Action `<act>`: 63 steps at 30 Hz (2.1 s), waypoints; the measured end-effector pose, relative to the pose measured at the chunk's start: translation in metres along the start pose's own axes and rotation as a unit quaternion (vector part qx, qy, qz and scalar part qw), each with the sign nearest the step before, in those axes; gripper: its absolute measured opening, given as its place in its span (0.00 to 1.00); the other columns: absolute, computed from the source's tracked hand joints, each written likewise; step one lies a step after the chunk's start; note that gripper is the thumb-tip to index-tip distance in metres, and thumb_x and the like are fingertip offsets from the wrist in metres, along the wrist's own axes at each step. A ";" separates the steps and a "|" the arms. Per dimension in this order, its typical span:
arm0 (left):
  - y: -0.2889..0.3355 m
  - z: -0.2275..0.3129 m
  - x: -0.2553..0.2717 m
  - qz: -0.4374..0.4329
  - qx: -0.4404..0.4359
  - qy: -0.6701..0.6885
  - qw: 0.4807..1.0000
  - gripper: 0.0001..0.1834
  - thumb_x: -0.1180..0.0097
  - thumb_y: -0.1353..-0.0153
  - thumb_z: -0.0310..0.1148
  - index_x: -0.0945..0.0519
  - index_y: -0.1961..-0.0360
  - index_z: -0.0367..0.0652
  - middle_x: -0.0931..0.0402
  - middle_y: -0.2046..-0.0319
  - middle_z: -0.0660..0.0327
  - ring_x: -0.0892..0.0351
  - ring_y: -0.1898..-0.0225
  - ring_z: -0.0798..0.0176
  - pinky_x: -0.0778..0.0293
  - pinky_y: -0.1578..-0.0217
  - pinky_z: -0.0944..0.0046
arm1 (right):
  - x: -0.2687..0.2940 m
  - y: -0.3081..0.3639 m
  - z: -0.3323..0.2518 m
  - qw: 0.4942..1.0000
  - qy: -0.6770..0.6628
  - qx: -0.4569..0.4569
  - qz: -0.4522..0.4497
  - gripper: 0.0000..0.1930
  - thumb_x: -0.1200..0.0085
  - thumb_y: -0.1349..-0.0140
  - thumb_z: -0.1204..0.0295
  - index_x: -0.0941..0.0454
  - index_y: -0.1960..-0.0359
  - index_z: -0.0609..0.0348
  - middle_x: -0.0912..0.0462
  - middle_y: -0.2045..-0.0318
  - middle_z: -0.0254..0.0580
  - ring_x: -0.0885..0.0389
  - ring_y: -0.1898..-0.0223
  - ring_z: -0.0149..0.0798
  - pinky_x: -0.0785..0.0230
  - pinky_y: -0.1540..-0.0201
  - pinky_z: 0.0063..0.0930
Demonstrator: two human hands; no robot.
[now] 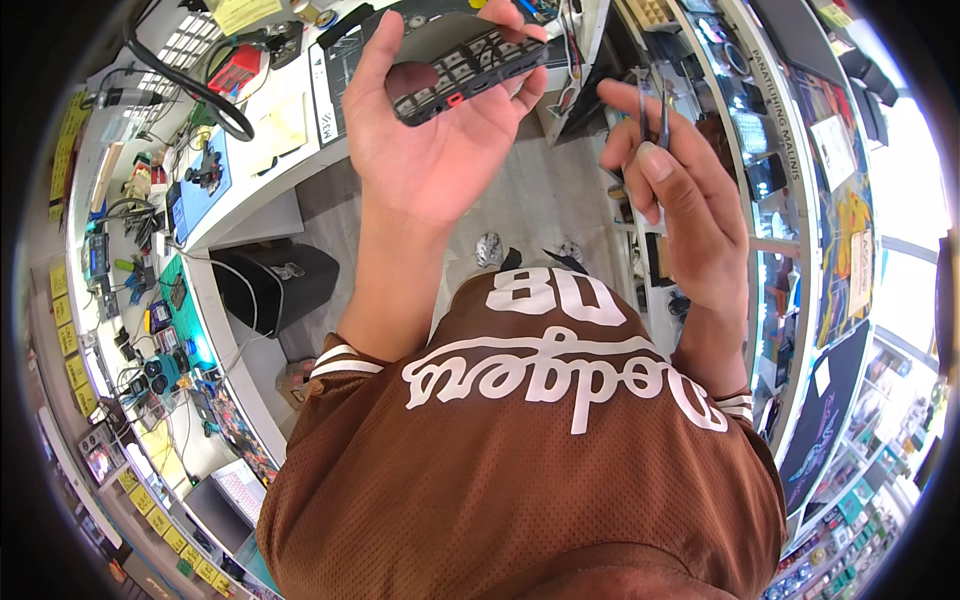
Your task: The person uses a thin metal tool to probe and clean the charging port of a black smartphone. They repeatedly insert and withdraw the tool while holding the phone, then briefly inspect the screen and back of the device.
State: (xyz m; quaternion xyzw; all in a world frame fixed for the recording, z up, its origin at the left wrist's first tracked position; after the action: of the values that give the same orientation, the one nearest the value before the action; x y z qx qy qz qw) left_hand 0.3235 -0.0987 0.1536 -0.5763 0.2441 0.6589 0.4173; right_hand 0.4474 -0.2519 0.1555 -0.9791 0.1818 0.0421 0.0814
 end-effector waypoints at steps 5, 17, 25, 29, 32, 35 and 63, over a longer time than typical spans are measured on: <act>-0.002 0.005 0.000 -0.001 -0.013 -0.013 1.000 0.32 0.53 0.24 0.49 0.31 0.36 0.28 0.21 0.46 0.51 0.22 0.42 0.55 0.31 0.38 0.52 | 0.001 0.000 -0.015 0.997 -0.013 0.067 0.019 0.27 0.62 0.23 0.78 0.46 0.23 0.66 0.18 0.49 0.65 0.19 0.76 0.32 0.25 0.75 0.21; -0.014 -0.004 -0.011 0.016 -0.018 0.007 1.000 0.27 0.52 0.25 0.46 0.30 0.38 0.32 0.21 0.47 0.50 0.22 0.43 0.53 0.32 0.40 0.50 | 0.030 0.000 -0.005 0.947 -0.281 0.133 -0.083 0.25 0.57 0.21 0.67 0.39 0.30 0.73 0.21 0.41 0.64 0.16 0.49 0.46 0.21 0.54 0.35; -0.024 -0.021 -0.022 0.065 -0.008 -0.010 0.998 0.26 0.53 0.24 0.46 0.27 0.42 0.30 0.18 0.51 0.47 0.20 0.46 0.49 0.30 0.42 0.50 | 0.018 -0.013 -0.021 0.960 -0.003 0.267 0.078 0.15 0.47 0.24 0.70 0.20 0.46 0.73 0.17 0.44 0.62 0.12 0.58 0.42 0.18 0.58 0.32; -0.028 -0.023 -0.026 0.062 -0.044 -0.079 0.994 0.25 0.53 0.24 0.46 0.26 0.44 0.30 0.17 0.53 0.47 0.19 0.47 0.49 0.27 0.43 0.50 | -0.003 -0.012 -0.043 0.966 0.014 0.199 0.165 0.10 0.42 0.28 0.77 0.20 0.50 0.73 0.13 0.56 0.50 0.13 0.60 0.33 0.18 0.55 0.24; -0.030 -0.025 -0.032 0.048 -0.053 -0.104 0.992 0.25 0.53 0.24 0.45 0.25 0.45 0.30 0.17 0.53 0.48 0.19 0.47 0.49 0.26 0.41 0.50 | -0.003 -0.014 -0.039 0.964 -0.076 0.182 0.180 0.12 0.41 0.29 0.79 0.22 0.48 0.73 0.13 0.58 0.48 0.14 0.60 0.30 0.18 0.54 0.22; -0.030 -0.029 -0.040 0.067 -0.065 -0.108 0.990 0.24 0.53 0.24 0.45 0.24 0.45 0.31 0.17 0.53 0.48 0.19 0.47 0.49 0.27 0.39 0.51 | -0.001 -0.015 -0.039 0.963 -0.095 0.175 0.183 0.13 0.41 0.29 0.79 0.25 0.46 0.72 0.13 0.58 0.48 0.14 0.59 0.29 0.19 0.54 0.21; -0.037 -0.030 -0.040 0.030 -0.127 -0.194 0.972 0.22 0.53 0.24 0.43 0.25 0.41 0.36 0.17 0.51 0.52 0.19 0.47 0.55 0.29 0.38 0.52 | 0.012 -0.024 -0.038 0.942 -0.019 0.302 0.143 0.11 0.40 0.30 0.81 0.22 0.50 0.72 0.13 0.58 0.47 0.16 0.61 0.28 0.24 0.58 0.18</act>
State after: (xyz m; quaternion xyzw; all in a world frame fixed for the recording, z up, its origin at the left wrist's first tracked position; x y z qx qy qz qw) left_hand 0.3707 -0.1141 0.1917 -0.4779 0.0896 0.7961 0.3604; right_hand 0.4691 -0.2400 0.1950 -0.8713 0.3227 0.0149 0.3693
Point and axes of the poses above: each hand's wrist, its own y-axis away from the middle knuckle, its own x-axis out of the back of the hand, z = x × y, the point moved 4 cm from there along -y, towards the middle knuckle
